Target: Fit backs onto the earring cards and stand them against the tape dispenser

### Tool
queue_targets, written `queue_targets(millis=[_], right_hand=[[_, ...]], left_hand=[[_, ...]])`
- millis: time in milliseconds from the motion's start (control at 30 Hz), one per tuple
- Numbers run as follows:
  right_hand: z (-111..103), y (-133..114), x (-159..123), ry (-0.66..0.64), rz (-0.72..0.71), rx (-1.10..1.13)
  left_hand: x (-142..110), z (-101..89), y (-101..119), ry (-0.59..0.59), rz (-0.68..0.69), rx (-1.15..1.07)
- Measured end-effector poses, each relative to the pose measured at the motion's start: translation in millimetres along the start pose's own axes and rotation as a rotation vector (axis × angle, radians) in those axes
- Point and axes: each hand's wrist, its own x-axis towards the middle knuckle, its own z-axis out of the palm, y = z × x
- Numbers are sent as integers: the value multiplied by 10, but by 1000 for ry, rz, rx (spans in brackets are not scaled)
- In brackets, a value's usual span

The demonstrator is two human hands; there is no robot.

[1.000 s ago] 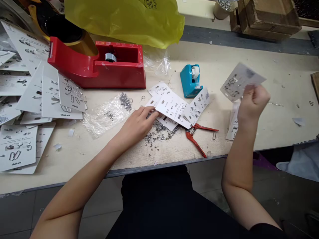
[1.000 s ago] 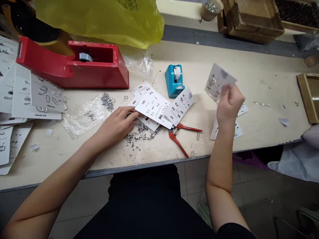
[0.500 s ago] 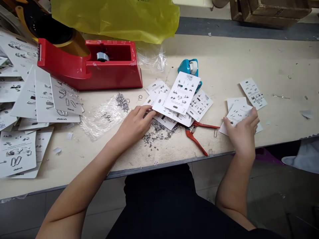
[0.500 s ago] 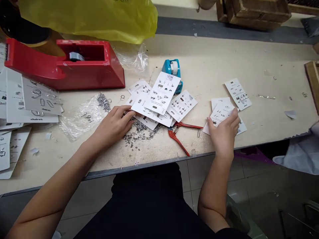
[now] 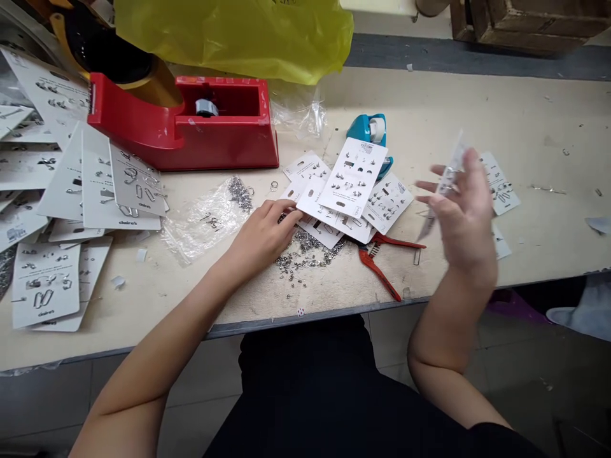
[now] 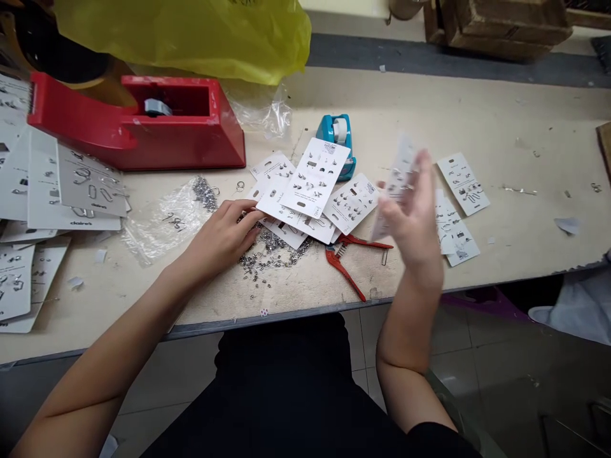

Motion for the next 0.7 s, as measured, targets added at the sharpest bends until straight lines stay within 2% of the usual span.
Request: queue_targets(millis=[33,100,167,233,300,367,433,500,567,633,700], right_hand=[[75,-134,31,-69,0,99],[195,-342,79,-153,12,90],[226,-372,86,-51,24,77],[173,-192,36,118,94,18],[87,126,-64,274,257,-192],[17,459,-184,238,427,-326],[-16,700,-283,263,460,-338],[-20,793,-331,344,415,-327],[-2,729,-325,449,339,-298],[36,536,-280,502,232,-251],[89,285,-222,465,47,-168]], left_hand=[[-1,2,-4,4,-4,-10],[-1,4,-9,19,-6,-26],[4,3,-12,31,1,-22],[8,3,-13,38,10,-4],[12,2,-13,38,12,5],[17,-1,-13,28,7,1],[23,-5,-13,18,3,-3],[31,-8,-13,16,7,8],[37,-8,-14,22,18,26],[38,-5,-16,37,32,40],[31,0,-19,58,41,31]])
